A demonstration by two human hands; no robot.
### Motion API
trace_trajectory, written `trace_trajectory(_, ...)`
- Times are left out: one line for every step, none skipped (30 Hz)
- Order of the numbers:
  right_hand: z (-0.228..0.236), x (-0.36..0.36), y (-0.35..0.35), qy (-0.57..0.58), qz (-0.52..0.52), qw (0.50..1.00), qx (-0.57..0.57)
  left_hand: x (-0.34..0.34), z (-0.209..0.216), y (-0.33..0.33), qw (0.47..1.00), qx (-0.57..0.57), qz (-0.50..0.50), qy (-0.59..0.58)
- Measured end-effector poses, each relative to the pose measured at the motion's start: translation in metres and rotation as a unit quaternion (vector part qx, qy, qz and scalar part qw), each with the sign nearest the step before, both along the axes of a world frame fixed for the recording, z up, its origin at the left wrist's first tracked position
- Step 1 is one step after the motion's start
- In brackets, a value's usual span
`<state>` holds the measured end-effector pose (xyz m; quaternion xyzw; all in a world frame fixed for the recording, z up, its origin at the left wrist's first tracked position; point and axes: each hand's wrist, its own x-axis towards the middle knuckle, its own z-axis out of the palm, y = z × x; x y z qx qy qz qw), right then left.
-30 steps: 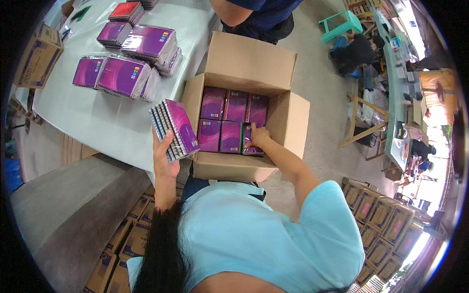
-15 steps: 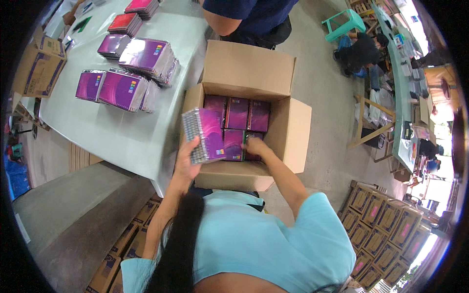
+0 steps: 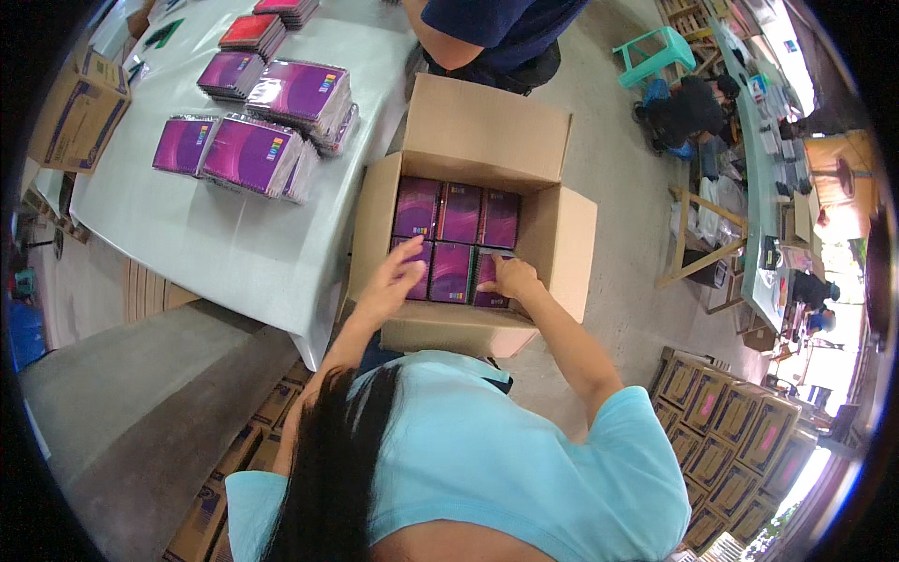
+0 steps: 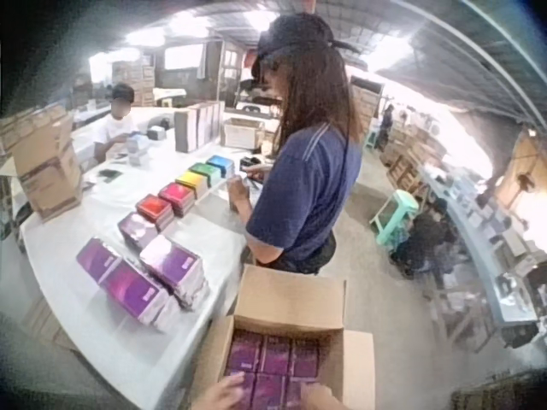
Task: The person picks up stacks of notebooks from a table and places them into cardboard boxes, marks a box using a pen, and writes entries in a logbook.
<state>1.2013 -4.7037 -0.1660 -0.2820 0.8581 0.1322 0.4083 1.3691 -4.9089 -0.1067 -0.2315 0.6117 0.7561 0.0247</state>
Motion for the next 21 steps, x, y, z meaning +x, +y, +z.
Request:
trace_trajectory(-0.017,-0.002,0.004,0.003,-0.015,1.000,0.001,0.008,0.009,-0.009,0.999,-0.049,0.000,0.010)
trace_trajectory(-0.037,0.000,0.008,-0.001,0.010,1.000,-0.011,0.015,0.012,-0.015,0.995,-0.098,-0.001,0.020)
trace_trajectory(-0.061,0.002,0.013,-0.006,0.037,0.999,-0.021,0.024,0.010,-0.018,0.992,-0.126,-0.022,0.016)
trace_trajectory(-0.080,0.004,0.017,-0.012,0.065,0.997,-0.031,0.032,0.006,-0.020,0.987,-0.154,-0.043,0.011)
trace_trajectory(-0.092,0.006,0.020,-0.013,0.052,0.998,-0.036,0.038,0.005,-0.018,0.981,-0.182,-0.064,0.004)
trace_trajectory(-0.097,0.008,0.013,-0.011,0.043,0.998,-0.043,0.041,0.005,-0.016,0.982,-0.183,-0.054,0.007)
trace_trajectory(-0.101,0.010,0.009,-0.009,0.034,0.998,-0.051,0.042,0.005,-0.014,0.982,-0.185,-0.045,0.010)
trace_trajectory(-0.097,0.004,0.021,-0.020,0.020,0.995,-0.098,0.044,0.004,-0.010,0.982,-0.186,-0.035,0.012)
trace_trajectory(-0.089,0.008,0.026,-0.012,0.014,0.993,-0.113,0.051,0.002,-0.009,0.988,-0.153,0.019,0.014)
trace_trajectory(-0.079,0.003,0.023,0.004,0.016,0.991,-0.133,0.050,-0.004,-0.011,0.989,-0.123,0.081,0.028)
trace_trajectory(-0.066,-0.002,0.008,-0.013,0.042,0.995,-0.089,0.056,-0.009,-0.016,0.983,-0.091,0.154,0.043)
trace_trajectory(-0.049,-0.007,-0.012,-0.032,0.054,0.997,-0.046,0.058,0.003,-0.028,0.969,-0.139,0.201,0.041)
trace_trajectory(-0.031,-0.009,-0.042,-0.060,-0.052,0.981,-0.176,0.060,0.009,-0.040,0.949,-0.154,0.273,0.037)
trace_trajectory(-0.009,-0.004,-0.071,-0.096,-0.160,0.936,-0.298,0.065,0.001,-0.059,0.931,-0.140,0.337,0.034)
trace_trajectory(0.015,0.008,-0.096,-0.133,-0.267,0.864,-0.405,0.071,-0.009,-0.080,0.910,-0.120,0.396,0.033)
trace_trajectory(0.056,0.025,-0.130,-0.236,-0.316,0.791,-0.468,0.068,-0.007,-0.096,0.890,-0.054,0.452,0.033)
trace_trajectory(0.083,0.040,-0.170,-0.330,-0.364,0.699,-0.519,0.060,-0.005,-0.113,0.866,0.014,0.498,0.037)
trace_trajectory(0.073,0.040,-0.203,-0.383,-0.399,0.637,-0.537,0.051,-0.007,-0.130,0.862,0.026,0.504,0.040)
trace_trajectory(0.063,0.041,-0.238,-0.435,-0.430,0.572,-0.547,0.042,-0.013,-0.147,0.856,0.039,0.513,0.044)
trace_trajectory(0.073,0.050,-0.277,-0.390,-0.489,0.554,-0.548,0.031,-0.015,-0.161,0.839,0.051,0.540,0.043)
trace_trajectory(0.086,0.062,-0.311,-0.343,-0.545,0.533,-0.549,0.018,-0.014,-0.173,0.822,0.063,0.565,0.045)
